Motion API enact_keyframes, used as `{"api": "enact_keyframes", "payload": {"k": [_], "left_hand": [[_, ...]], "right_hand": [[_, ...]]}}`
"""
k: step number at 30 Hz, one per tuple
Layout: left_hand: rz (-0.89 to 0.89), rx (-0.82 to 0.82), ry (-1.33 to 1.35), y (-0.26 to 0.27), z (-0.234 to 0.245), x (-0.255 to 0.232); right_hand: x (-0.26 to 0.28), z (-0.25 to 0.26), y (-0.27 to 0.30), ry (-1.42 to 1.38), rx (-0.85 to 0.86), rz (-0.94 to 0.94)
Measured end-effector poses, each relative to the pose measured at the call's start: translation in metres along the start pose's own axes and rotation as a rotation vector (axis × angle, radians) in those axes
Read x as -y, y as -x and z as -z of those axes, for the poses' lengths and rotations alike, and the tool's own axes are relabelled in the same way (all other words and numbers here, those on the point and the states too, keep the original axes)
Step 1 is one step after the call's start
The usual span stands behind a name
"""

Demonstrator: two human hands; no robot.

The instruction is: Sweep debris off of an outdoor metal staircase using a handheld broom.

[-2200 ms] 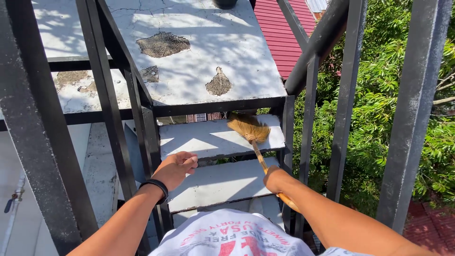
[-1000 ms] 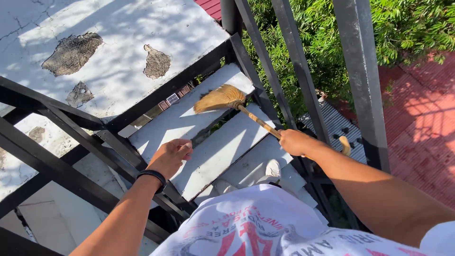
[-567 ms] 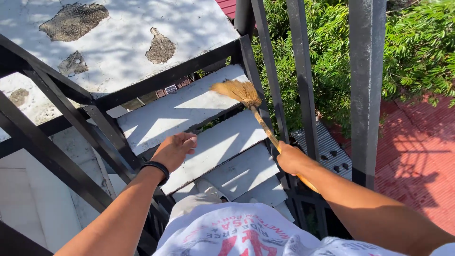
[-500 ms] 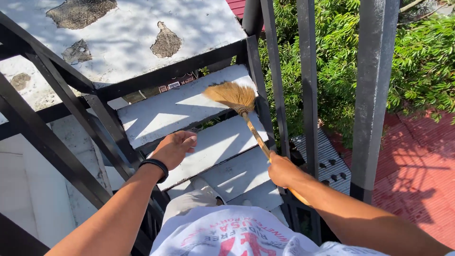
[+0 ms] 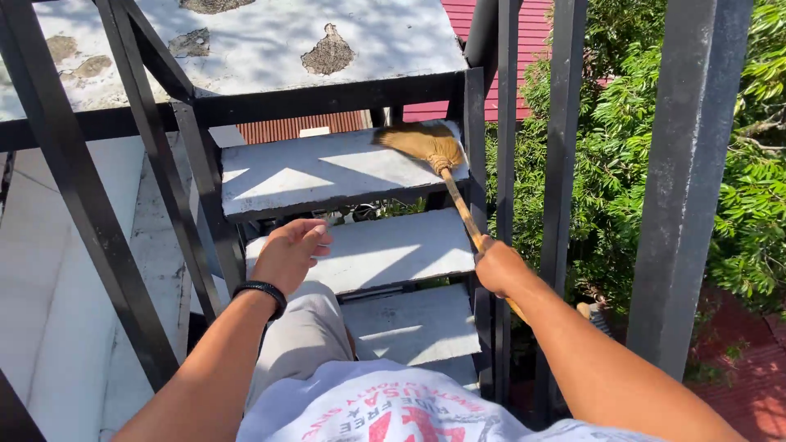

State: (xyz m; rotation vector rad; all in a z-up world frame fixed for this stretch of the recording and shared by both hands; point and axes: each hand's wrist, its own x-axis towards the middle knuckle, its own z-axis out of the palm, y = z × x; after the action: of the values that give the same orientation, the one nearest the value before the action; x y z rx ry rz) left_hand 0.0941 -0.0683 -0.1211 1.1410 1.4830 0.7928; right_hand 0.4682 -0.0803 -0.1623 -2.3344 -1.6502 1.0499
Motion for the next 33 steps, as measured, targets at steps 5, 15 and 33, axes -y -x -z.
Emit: {"api": "enact_keyframes", "payload": {"k": [5, 15, 33], "left_hand": [[0.106, 0.016, -0.064, 0.054, -0.010, -0.014], [0.062, 0.099, -0.177, 0.078, -0.055, -0.027], [0.032, 0.105, -0.135, 0.112, -0.002, 0.062]], "right_hand": [[-0.016, 0.027, 0.069, -0.247, 0.114, -0.078], [-0.011, 0.033, -0.002, -0.251, -0.052, -0.041], [0.029, 0.034, -0.022, 0.004, 0.029, -0.190]]}}
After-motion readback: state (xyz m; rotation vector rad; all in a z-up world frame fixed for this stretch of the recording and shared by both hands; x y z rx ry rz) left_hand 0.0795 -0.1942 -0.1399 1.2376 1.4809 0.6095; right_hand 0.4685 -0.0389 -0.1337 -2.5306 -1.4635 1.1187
